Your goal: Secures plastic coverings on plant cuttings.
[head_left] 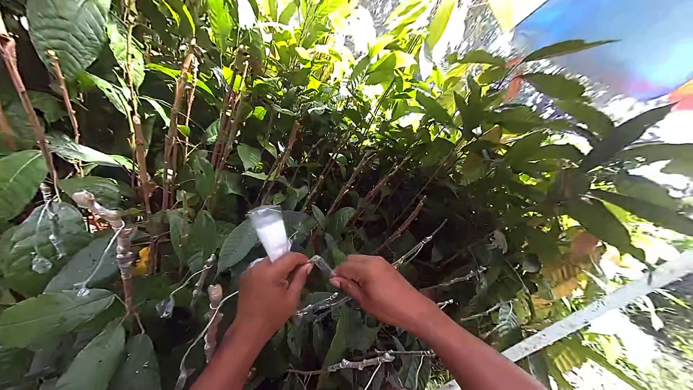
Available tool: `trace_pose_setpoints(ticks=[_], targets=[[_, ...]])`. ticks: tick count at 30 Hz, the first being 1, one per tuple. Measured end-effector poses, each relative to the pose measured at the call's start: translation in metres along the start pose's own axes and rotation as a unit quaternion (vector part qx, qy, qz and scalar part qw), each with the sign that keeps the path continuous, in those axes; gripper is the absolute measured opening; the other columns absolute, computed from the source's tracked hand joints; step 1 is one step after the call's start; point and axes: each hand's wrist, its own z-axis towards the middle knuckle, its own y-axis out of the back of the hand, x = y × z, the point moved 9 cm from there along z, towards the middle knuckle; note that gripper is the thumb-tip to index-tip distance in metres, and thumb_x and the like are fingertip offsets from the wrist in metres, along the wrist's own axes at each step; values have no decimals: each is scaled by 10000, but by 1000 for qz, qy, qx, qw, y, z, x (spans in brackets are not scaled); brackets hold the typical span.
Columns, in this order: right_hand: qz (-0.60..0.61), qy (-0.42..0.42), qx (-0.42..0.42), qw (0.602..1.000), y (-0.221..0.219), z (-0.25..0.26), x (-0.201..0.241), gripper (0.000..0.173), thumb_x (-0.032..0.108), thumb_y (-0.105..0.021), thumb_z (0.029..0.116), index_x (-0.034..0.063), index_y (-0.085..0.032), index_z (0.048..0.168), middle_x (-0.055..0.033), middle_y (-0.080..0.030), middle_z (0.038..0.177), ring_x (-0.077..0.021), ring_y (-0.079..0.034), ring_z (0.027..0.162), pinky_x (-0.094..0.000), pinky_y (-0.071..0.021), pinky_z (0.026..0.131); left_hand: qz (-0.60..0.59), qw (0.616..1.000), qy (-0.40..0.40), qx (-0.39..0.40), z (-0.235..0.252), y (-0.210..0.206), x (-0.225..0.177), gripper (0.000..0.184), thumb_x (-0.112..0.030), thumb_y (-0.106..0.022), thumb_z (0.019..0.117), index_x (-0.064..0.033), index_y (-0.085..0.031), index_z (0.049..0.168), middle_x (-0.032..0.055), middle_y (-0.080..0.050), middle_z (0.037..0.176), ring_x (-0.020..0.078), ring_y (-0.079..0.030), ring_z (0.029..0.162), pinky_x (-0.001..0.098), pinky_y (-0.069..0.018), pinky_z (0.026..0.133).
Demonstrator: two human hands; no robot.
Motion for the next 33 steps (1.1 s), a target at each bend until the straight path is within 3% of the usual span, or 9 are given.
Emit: trace_pose_setpoints(ticks=[4, 7, 10, 15, 20, 24, 26, 29, 33], targets=[[-134, 91, -60, 985, 21, 19, 37, 172, 123, -570, 1012, 77, -736, 1012, -142, -664, 1021, -315, -679, 885, -476, -582, 682, -14, 997, -20, 80, -7, -20, -11, 215, -269, -625, 956, -129, -777, 1018, 67, -746, 888, 227, -722, 764, 510, -595, 695], [-41, -6, 1, 999, -9, 29, 6, 256, 170, -496, 1067, 72, -708, 1172, -171, -668, 1161, -354, -690, 986, -562, -572, 797, -66, 993, 12, 98, -5, -6, -1, 248, -225, -619, 963, -42, -731, 1088, 60, -738, 913, 101, -675, 684, 323, -596, 636], [-84, 52, -37, 994, -7, 21, 53, 199, 95, -554, 1007, 55, -711, 1122, -170, -686, 1074, -334, -709, 846, -498, -573, 648, -75, 995, 42, 54, 3, 10, 3, 249, -225, -643, 900, -13, -733, 996, 13, -707, 804, -2, -594, 609, 214, -525, 581], [-20, 97, -31, 995, -24, 50, 15, 203, 90, -552, 1020, 48, -730, 1109, -143, -698, 1155, -328, -696, 1018, -545, -572, 829, -165, 980, 107, 42, -2, 14, 10, 165, -176, -687, 944, -19, -699, 993, -62, -688, 795, -21, -611, 582, 173, -547, 533], [1, 211, 48, 976, -51, 0, 115, 133, 67, -666, 956, 24, -732, 1063, -143, -722, 959, -311, -714, 842, -507, -571, 731, -149, 983, 109, 2, 3, 24, 6, 148, -149, -686, 926, -8, -674, 969, -84, -668, 787, -62, -577, 596, 135, -514, 552], [148, 101, -155, 972, 25, 59, 23, 141, 92, -648, 987, -3, -752, 990, -103, -700, 950, -211, -681, 874, -410, -578, 786, -160, 981, 83, 71, -2, 5, 4, 417, -147, -736, 874, 8, -628, 1246, -42, -693, 870, -13, -596, 588, 175, -534, 535], [357, -23, -65, 932, -8, 70, -21, 171, 162, -639, 1007, 7, -707, 985, -3, -626, 862, -57, -561, 749, -256, -482, 693, -211, 972, 86, 64, 1, 9, 8, 566, -97, -746, 866, 7, -563, 1392, -47, -696, 903, -10, -581, 578, 155, -507, 509], [506, -47, 55, 859, -53, 55, -10, 137, 153, -600, 1019, 26, -645, 1046, 30, -623, 873, -22, -580, 735, -212, -504, 677, -258, 963, 70, 23, 2, 20, 16, 194, -98, -710, 918, -31, -746, 1097, -55, -746, 918, -27, -618, 636, 151, -529, 567], [390, -43, -31, 919, -42, 49, 0, 265, 129, -653, 966, -34, -650, 1176, -115, -659, 1086, -126, -646, 924, -293, -545, 841, -204, 977, 61, -18, 3, 24, 14, 144, -123, -666, 949, -23, -730, 1031, -56, -714, 844, -33, -597, 603, 149, -522, 542]])
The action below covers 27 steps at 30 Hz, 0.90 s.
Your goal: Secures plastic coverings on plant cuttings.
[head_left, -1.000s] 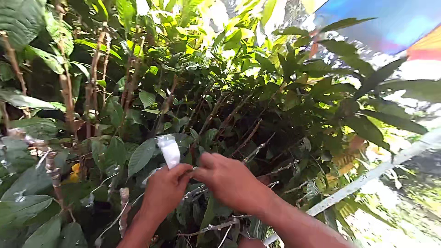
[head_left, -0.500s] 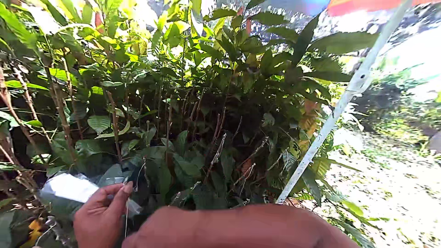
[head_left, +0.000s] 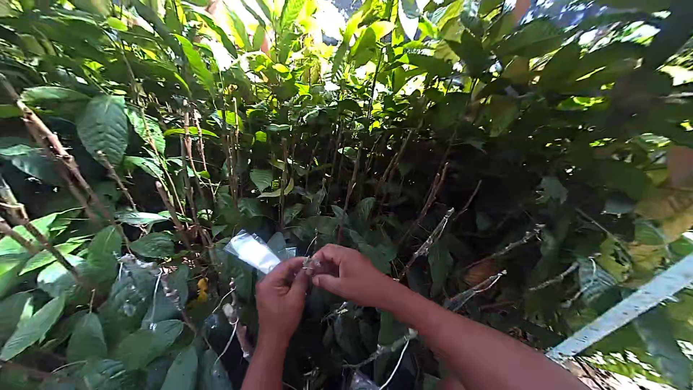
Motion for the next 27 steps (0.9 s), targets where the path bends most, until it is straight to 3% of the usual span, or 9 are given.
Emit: trace_pose_setpoints(ticks=[3, 5, 8, 11, 18, 22, 24, 26, 27], targets=[[-80, 8, -154, 985, 19, 6, -4, 212, 195, -651, 986, 18, -657, 1102, -71, -655, 964, -133, -631, 840, -318, -535, 785, -21, 995, 85, 47, -1, -13, 9, 140, -163, -639, 980, -50, -706, 1027, -55, -658, 777, -5, -541, 549, 160, -469, 501], [-250, 168, -198, 933, 9, -5, 16, 196, 148, -648, 963, 15, -706, 1096, -132, -706, 1021, -255, -697, 920, -445, -571, 825, -67, 990, 120, 38, -1, -11, 13, 110, -126, -649, 972, -38, -711, 995, -21, -669, 777, 20, -541, 539, 165, -460, 490], [-376, 339, -227, 832, -2, -26, 37, 143, 113, -591, 993, 75, -726, 966, -95, -699, 866, -254, -684, 764, -410, -551, 664, -104, 988, 116, 21, 1, -4, 11, 51, -51, -703, 909, -28, -717, 953, 10, -719, 824, 59, -624, 575, 201, -548, 535], [-346, 273, -202, 875, 25, -27, 18, 189, 114, -548, 981, 40, -684, 873, -110, -630, 793, -247, -644, 661, -415, -540, 551, -86, 993, 76, 12, 4, 4, 5, 145, -14, -670, 912, -9, -653, 1056, -2, -706, 884, 96, -689, 648, 267, -629, 609], [-52, 334, 14, 941, -32, -75, 52, 122, 29, -636, 958, -34, -736, 925, -142, -698, 888, -216, -686, 822, -363, -580, 747, 55, 998, 20, 1, 15, -6, 0, 219, -46, -692, 911, 36, -656, 1111, 9, -732, 888, 71, -712, 658, 241, -634, 606], [-147, 239, -93, 955, 38, -91, 30, 306, 161, -666, 988, 63, -690, 1276, -134, -680, 1225, -249, -655, 1131, -413, -560, 964, 137, 980, -97, 112, 3, -28, -58, 662, -181, -702, 949, 44, -424, 1507, 189, -533, 1478, 131, -713, 1061, 302, -637, 806], [-99, 194, -138, 966, 62, -110, 10, 305, 205, -649, 1004, 47, -691, 1261, -135, -672, 1241, -195, -661, 1110, -353, -568, 942, 86, 976, -109, 170, -12, -51, -85, 556, -299, -712, 972, -52, -540, 1439, 65, -678, 1288, 97, -711, 1036, 286, -639, 796], [26, 157, -158, 974, 77, -127, -15, 293, 217, -620, 1024, 10, -703, 1213, -99, -684, 1183, -113, -675, 1023, -281, -583, 888, 45, 977, -93, 185, -22, -80, -84, 247, -370, -682, 986, -127, -728, 991, -58, -712, 768, -5, -666, 650, 193, -584, 588], [103, 138, -166, 971, 80, -132, -28, 286, 214, -618, 1024, 0, -700, 1196, -66, -696, 1144, -90, -681, 1002, -273, -589, 885, 41, 977, -84, 193, -24, -96, -74, 330, -395, -659, 996, -136, -673, 791, -86, -614, 617, -39, -570, 530, 152, -502, 496]])
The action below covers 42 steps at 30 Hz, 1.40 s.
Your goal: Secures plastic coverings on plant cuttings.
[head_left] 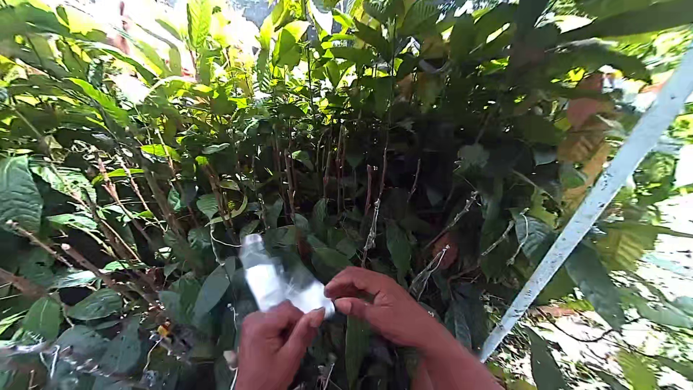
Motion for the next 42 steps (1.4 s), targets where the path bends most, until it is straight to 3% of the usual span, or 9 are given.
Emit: trace_pose_setpoints(ticks=[2, 13, 18, 20, 23, 26, 33, 38, 42], targets=[[97, -53, -46, 993, 6, -9, -22, 261, 218, -623, 1013, 16, -691, 1165, -13, -713, 1057, -66, -682, 940, -266, -587, 854, -22, 999, 34, 33, 6, -30, 24, 441, -412, -649, 988, -138, -568, 652, -104, -483, 550, -50, -448, 487, 142, -389, 465], [174, -125, -217, 952, 38, -29, -53, 138, 134, -719, 919, 29, -723, 1007, -6, -687, 924, -59, -652, 829, -238, -568, 763, -200, 948, 72, 237, 2, -128, 40, 319, -322, -736, 928, -167, -576, 700, -118, -535, 687, -54, -491, 637, 141, -426, 603], [388, 9, -291, 874, 75, -59, -54, 69, 179, -656, 997, 182, -723, 1012, 23, -715, 955, -48, -665, 735, -213, -579, 659, -543, 817, 194, 18, 6, -130, 66, 335, -437, -611, 994, -200, -762, 1177, -7, -754, 986, 39, -682, 699, 187, -573, 616], [435, 7, -364, 824, 120, -88, -55, 123, 159, -522, 1065, 183, -642, 1058, -32, -760, 1034, -78, -710, 694, -201, -590, 588, -483, 841, 244, -17, 9, -121, 74, 293, -325, -545, 1057, -134, -765, 1084, 25, -759, 857, 77, -704, 641, 224, -599, 575], [393, 13, -478, 785, 195, -123, -49, 250, 144, -361, 1116, 117, -598, 1041, -50, -758, 933, -110, -735, 724, -233, -628, 643, -249, 899, 274, 232, 15, -150, 63, 265, -274, -589, 1025, -123, -762, 894, -82, -645, 610, 0, -594, 500, 180, -530, 487], [343, -10, -537, 770, 230, -128, -46, 253, 113, -341, 1120, 55, -571, 1029, -53, -721, 864, -129, -735, 765, -274, -641, 740, -179, 818, 300, 458, 19, -228, 58, 246, -235, -512, 1058, -69, -692, 1029, -80, -567, 630, 16, -535, 503, 192, -483, 490], [329, -59, -498, 800, 246, -87, -50, 156, 5, -427, 1079, 3, -579, 1043, -110, -734, 893, -169, -751, 770, -291, -649, 716, -159, 906, 389, -51, 116, -220, 154, 584, -165, -611, 1023, -1, -338, 1513, 121, -571, 975, 144, -540, 652, 312, -495, 587], [317, -143, -458, 818, 226, -18, -81, 120, 101, -447, 1097, 21, -536, 1084, -74, -658, 804, -152, -696, 677, -286, -622, 654, 109, 949, 292, 48, 147, -220, 168, 440, -260, -491, 1082, 23, -501, 1419, 257, -658, 1201, 385, -663, 1093, 570, -518, 957], [319, -233, -444, 804, 223, 20, -138, 442, 327, -316, 1144, -59, -527, 1184, -158, -671, 917, -222, -712, 781, -340, -612, 721, 97, 963, 237, 79, 143, -232, 166, 327, -234, -536, 1069, 4, -657, 1258, 179, -715, 1092, 277, -694, 988, 473, -534, 931]])
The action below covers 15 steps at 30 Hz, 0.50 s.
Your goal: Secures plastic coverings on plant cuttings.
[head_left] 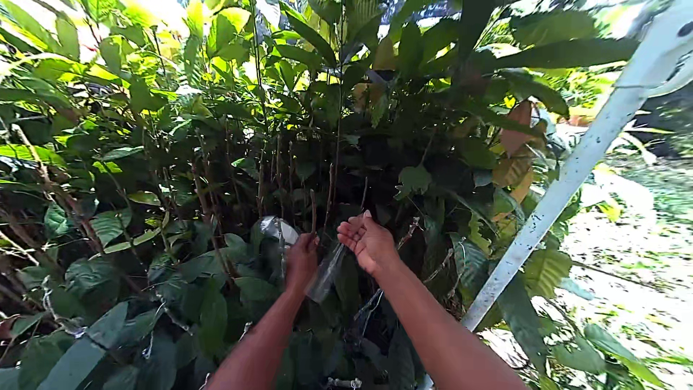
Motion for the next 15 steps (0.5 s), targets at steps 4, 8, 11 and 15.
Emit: trace_pose_setpoints(ticks=[4, 8, 11, 15], targets=[[-27, -38, 28, 999, 1, 21, -12, 383, 202, -308, 1131, -89, -478, 1314, -220, -654, 1112, -252, -702, 934, -351, -586, 829, -172, 981, -23, 83, -7, -16, 14, 296, -148, -643, 996, -2, -642, 1253, 100, -708, 1074, 142, -705, 833, 329, -607, 781], [-224, -6, 115, 968, -8, 20, -19, 366, -101, -471, 999, -102, -473, 1365, -201, -640, 1248, -195, -689, 1058, -308, -571, 923, -324, 932, 5, 163, -9, -26, 25, 376, -10, -492, 984, 42, -506, 1356, 145, -659, 1165, 201, -715, 858, 360, -620, 769], [-442, 46, 164, 881, -14, 21, -25, 281, 21, -586, 1008, -46, -604, 1280, -138, -705, 1161, -160, -725, 991, -307, -606, 889, -363, 912, 50, 184, -6, -33, 29, 317, -88, -393, 1085, 31, -480, 1365, 133, -694, 1055, 200, -722, 775, 356, -627, 716], [-601, 131, 264, 743, -29, 12, -23, 217, 85, -600, 1007, 31, -722, 1178, -96, -735, 1101, -140, -706, 976, -334, -571, 925, -404, 888, 98, 196, -6, -42, 33, 269, -188, -441, 1109, 12, -517, 1272, 113, -702, 948, 190, -714, 703, 334, -625, 659]])
